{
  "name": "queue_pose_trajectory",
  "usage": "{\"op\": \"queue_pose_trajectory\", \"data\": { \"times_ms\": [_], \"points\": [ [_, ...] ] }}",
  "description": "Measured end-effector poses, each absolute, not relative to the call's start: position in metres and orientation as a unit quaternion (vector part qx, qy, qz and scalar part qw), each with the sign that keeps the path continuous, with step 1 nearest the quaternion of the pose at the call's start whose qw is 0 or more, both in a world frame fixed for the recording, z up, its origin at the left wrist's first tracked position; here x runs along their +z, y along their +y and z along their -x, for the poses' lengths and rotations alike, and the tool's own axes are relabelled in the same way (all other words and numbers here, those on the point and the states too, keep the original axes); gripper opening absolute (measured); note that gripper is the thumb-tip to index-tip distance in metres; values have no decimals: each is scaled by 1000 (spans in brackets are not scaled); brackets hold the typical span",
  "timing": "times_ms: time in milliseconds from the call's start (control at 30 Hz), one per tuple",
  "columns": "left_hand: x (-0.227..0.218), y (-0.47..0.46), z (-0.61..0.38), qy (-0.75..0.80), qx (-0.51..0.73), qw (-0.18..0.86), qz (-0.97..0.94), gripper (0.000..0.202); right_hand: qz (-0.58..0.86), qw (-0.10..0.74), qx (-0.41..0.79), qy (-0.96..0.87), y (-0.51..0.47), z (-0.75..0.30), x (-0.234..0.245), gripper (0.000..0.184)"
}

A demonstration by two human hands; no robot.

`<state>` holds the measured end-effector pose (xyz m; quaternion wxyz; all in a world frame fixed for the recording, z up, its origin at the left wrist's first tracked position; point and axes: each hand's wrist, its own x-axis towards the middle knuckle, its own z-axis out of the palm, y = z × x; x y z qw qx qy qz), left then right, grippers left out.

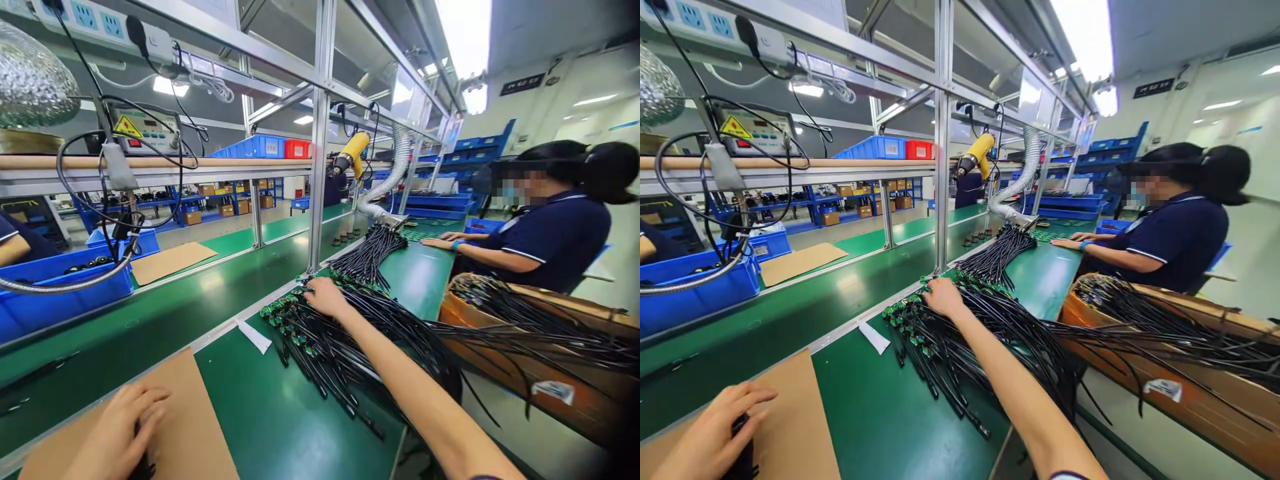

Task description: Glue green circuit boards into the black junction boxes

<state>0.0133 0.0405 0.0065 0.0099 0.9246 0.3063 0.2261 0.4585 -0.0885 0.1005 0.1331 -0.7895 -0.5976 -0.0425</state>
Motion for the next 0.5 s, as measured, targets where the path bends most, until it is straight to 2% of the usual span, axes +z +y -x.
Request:
{"op": "queue_pose_trajectory", "data": {
  "times_ms": [167,333,500],
  "points": [
    [21,9,-88,207,220,81,-950,27,890,88,-41,-446,-85,-543,90,32],
    [13,-4,-94,232,248,121,-933,25,891,100,-91,-433,-90,-543,58,36],
    [25,-4,-91,238,213,132,-938,26,889,120,-50,-440,-99,-592,72,31]
  ]
}}
